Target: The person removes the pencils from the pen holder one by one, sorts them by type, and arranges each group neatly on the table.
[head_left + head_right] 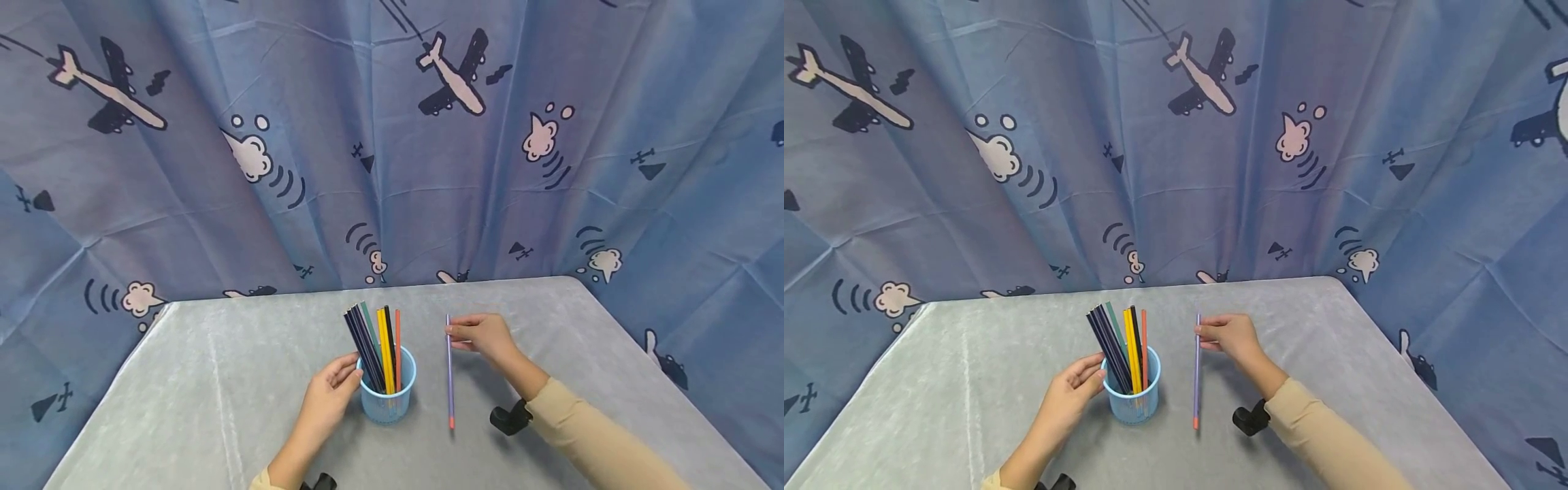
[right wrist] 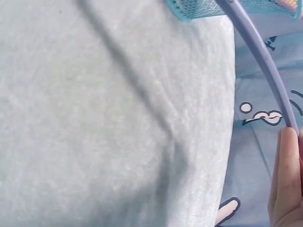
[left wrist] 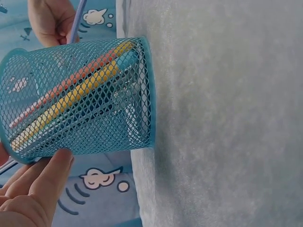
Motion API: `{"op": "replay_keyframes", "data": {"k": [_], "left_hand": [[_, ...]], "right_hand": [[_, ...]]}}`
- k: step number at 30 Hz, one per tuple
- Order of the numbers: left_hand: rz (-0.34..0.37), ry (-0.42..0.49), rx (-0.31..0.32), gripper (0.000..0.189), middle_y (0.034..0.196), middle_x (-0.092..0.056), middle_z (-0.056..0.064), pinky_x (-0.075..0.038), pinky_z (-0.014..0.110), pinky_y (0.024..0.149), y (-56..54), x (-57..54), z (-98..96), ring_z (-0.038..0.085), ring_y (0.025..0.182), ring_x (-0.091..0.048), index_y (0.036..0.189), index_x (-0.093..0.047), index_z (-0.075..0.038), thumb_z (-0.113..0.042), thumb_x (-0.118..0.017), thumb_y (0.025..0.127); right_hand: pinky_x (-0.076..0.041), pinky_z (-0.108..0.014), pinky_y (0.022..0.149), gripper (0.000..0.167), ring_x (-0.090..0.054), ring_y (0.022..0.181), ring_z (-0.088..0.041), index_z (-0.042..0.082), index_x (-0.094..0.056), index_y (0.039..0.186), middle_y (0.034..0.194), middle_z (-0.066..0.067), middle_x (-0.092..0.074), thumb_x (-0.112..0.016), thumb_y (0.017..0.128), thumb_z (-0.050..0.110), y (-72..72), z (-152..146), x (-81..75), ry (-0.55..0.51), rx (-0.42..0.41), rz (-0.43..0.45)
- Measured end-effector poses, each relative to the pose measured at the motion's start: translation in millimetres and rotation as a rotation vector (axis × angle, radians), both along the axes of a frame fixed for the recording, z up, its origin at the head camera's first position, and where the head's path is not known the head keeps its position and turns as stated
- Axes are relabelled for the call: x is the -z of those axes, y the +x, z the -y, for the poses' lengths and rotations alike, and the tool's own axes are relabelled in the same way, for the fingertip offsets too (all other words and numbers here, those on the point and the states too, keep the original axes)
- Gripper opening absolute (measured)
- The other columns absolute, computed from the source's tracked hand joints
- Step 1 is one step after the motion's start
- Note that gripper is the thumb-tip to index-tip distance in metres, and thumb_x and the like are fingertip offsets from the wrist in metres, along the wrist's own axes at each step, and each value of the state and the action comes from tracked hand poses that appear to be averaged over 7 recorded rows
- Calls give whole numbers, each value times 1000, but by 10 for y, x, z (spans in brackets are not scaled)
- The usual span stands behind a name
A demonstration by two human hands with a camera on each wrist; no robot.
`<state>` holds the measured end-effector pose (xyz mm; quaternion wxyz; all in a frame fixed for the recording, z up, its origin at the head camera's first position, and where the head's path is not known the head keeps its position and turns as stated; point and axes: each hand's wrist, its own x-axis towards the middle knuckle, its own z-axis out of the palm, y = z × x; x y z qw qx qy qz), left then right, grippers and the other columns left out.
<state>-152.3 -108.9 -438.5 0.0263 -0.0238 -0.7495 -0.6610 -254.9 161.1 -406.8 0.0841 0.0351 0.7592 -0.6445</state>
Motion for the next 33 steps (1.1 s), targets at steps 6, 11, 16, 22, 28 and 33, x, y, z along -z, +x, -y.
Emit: {"op": "replay_keyframes", "data": {"k": [6,11,16,22,28,33], "left_hand": [[-9,-1,1,39,126,-64,29,-59,31,96,7,-8,-3,36,117,-65,131,-55,13,-8,-57,99],[-11,1,3,39,127,-64,29,-59,32,96,17,-13,-2,36,118,-65,131,-54,14,-9,-57,99],[3,-11,-5,38,127,-65,27,-58,32,97,15,-12,1,35,119,-65,131,-55,12,-9,-57,99],[-1,-18,-14,38,127,-65,27,-58,31,97,4,-23,7,36,118,-65,131,-55,11,-9,-57,99],[-3,-23,-16,38,127,-65,27,-58,31,97,0,-14,4,36,118,-65,132,-55,11,-9,-57,99],[-1,-31,-10,39,128,-64,27,-58,34,98,8,-3,0,36,119,-64,132,-55,11,-10,-57,99]], "right_hand": [[-64,-23,66,33,-70,67,-7,-21,-62,115,85,-8,-76,-70,89,-1,-11,23,81,23,-5,9],[-64,-25,68,30,-70,69,-8,-16,-66,113,87,-10,-76,-71,90,2,-12,37,121,76,-1,29],[-64,-26,68,27,-70,70,-8,-14,-67,111,88,-11,-76,-71,90,3,-16,53,152,115,-13,38],[-64,-24,64,26,-68,66,-7,-15,-68,109,83,-9,-76,-71,88,1,-47,71,187,129,-37,47],[-64,-26,65,26,-68,65,-7,-15,-68,109,82,-9,-75,-72,88,1,-64,103,197,151,-44,55],[-64,-26,65,26,-67,64,-7,-15,-68,108,78,-5,-73,-73,87,1,-81,132,275,163,-40,68]]}}
